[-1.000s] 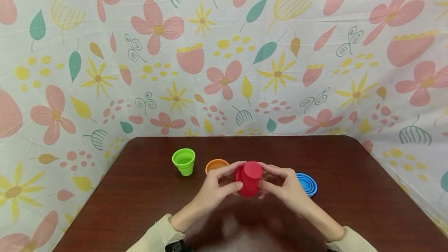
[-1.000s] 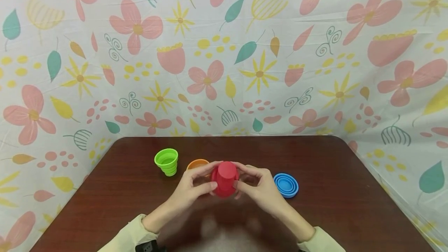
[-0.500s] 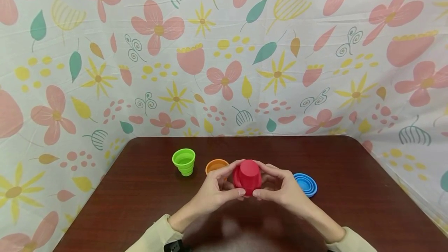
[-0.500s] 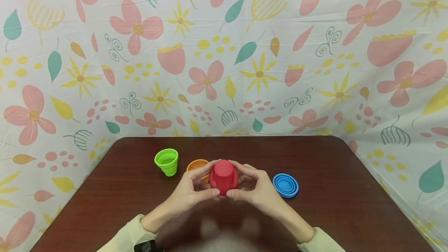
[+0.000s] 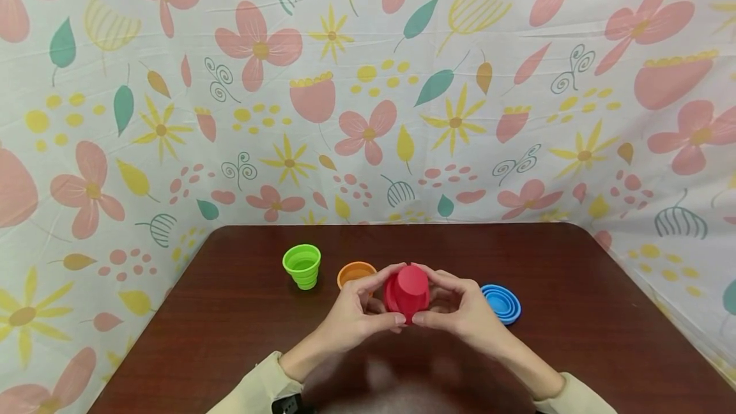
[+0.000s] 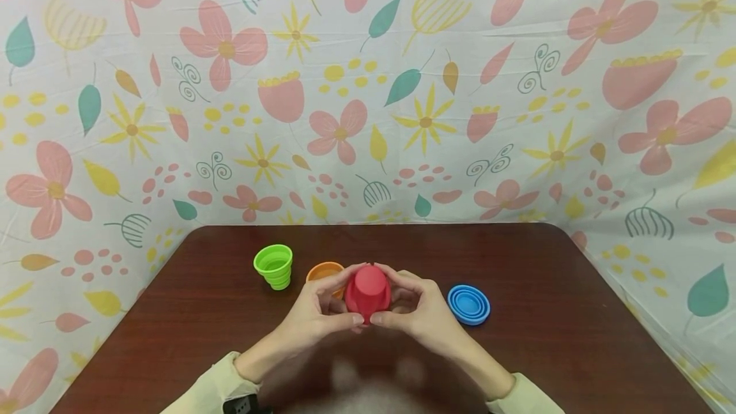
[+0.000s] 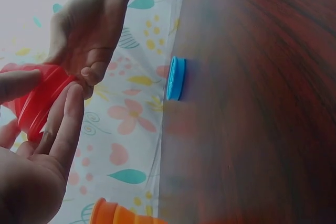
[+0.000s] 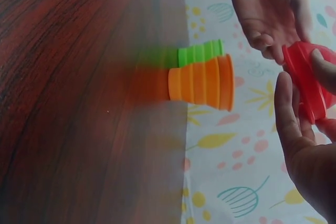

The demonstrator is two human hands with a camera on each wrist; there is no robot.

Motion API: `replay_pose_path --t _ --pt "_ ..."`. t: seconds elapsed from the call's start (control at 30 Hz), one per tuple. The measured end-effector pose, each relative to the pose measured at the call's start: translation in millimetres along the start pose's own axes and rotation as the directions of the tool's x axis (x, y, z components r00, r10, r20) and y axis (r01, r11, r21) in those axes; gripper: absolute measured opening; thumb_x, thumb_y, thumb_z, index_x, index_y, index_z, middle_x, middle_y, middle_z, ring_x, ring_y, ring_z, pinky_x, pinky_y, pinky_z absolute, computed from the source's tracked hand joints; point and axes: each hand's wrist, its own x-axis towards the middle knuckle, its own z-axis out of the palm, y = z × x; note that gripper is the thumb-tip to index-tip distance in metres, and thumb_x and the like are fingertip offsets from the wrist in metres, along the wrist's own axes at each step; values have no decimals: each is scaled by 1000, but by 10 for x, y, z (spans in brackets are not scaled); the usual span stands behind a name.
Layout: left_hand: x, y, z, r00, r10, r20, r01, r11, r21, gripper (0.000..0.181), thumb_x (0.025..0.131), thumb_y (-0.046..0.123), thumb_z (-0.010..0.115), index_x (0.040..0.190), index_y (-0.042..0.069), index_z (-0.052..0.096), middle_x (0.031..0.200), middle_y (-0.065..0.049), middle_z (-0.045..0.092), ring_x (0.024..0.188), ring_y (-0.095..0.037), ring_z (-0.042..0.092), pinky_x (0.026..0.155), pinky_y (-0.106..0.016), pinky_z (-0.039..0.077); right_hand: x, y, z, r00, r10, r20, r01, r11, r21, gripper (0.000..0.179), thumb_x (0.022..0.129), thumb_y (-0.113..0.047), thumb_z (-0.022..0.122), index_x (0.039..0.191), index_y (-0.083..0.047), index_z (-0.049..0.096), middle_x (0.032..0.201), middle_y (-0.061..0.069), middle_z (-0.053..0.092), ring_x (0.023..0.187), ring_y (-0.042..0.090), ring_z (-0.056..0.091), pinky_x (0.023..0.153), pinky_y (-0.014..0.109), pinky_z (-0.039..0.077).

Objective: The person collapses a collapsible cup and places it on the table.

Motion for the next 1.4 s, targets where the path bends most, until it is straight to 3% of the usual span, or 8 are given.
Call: replay_pose_path --t 0.13,0.4,0.53,0.7,0.93,1.1,1.27,1.4 --pt "11 -14 17 1000 10 -24 -10 1000 5 73 90 -7 75 156 13 52 139 -15 64 79 -54 71 71 -48 65 6 0 9 1000 -10 -9 10 1000 -5 74 86 0 84 154 -5 54 127 15 66 96 32 71 82 43 64" --pt "22 5 75 993 -7 -116 17 996 85 69 88 -5 73 153 11 56 137 -11 66 81 -24 75 69 -42 65 11 -1 39 999 5 -53 -7 1000 -29 74 85 0 85 153 -3 54 130 15 66 97 32 71 82 40 64" --pt "30 4 105 986 -30 -162 50 991 122 68 88 -5 73 152 14 59 136 -6 68 80 -27 75 68 -40 65 13 0 59 997 9 -70 -11 1000 -29 73 85 0 85 152 -4 56 126 16 66 99 31 72 84 39 63" --pt "41 -22 140 979 -21 -203 51 989 142 66 88 -5 72 150 11 60 131 -7 70 75 -39 73 65 -39 65 4 0 75 995 10 -94 -14 999 -42 73 84 -1 86 151 -12 59 124 15 67 102 29 73 85 37 63" --pt "52 -48 181 968 -13 -249 53 986 156 65 84 -9 69 145 14 65 126 -9 71 79 -25 71 63 -43 65 1 9 88 994 -16 -111 7 997 -77 72 83 0 87 149 -14 61 120 13 68 104 25 74 85 36 62" --pt "43 -41 152 977 -20 -212 48 990 129 65 86 -11 69 146 13 65 133 -10 69 93 -22 70 69 -42 65 4 20 81 996 -24 -87 18 997 -69 72 84 0 86 150 -13 60 124 13 68 112 24 72 87 37 62" --pt "24 -34 49 996 2 -89 2 999 48 66 89 -12 71 151 8 58 142 -15 63 99 -25 72 75 -45 65 1 15 42 999 5 -45 -6 999 -31 75 84 0 86 153 -12 58 138 13 64 116 25 71 90 37 61" --pt "12 -35 -25 1000 5 -4 -5 1000 -5 71 92 -10 72 156 10 51 145 -15 60 96 -24 74 78 -49 64 2 6 11 1000 7 -4 -7 1000 -24 76 85 -1 86 154 -12 56 141 13 62 114 28 71 90 39 61"
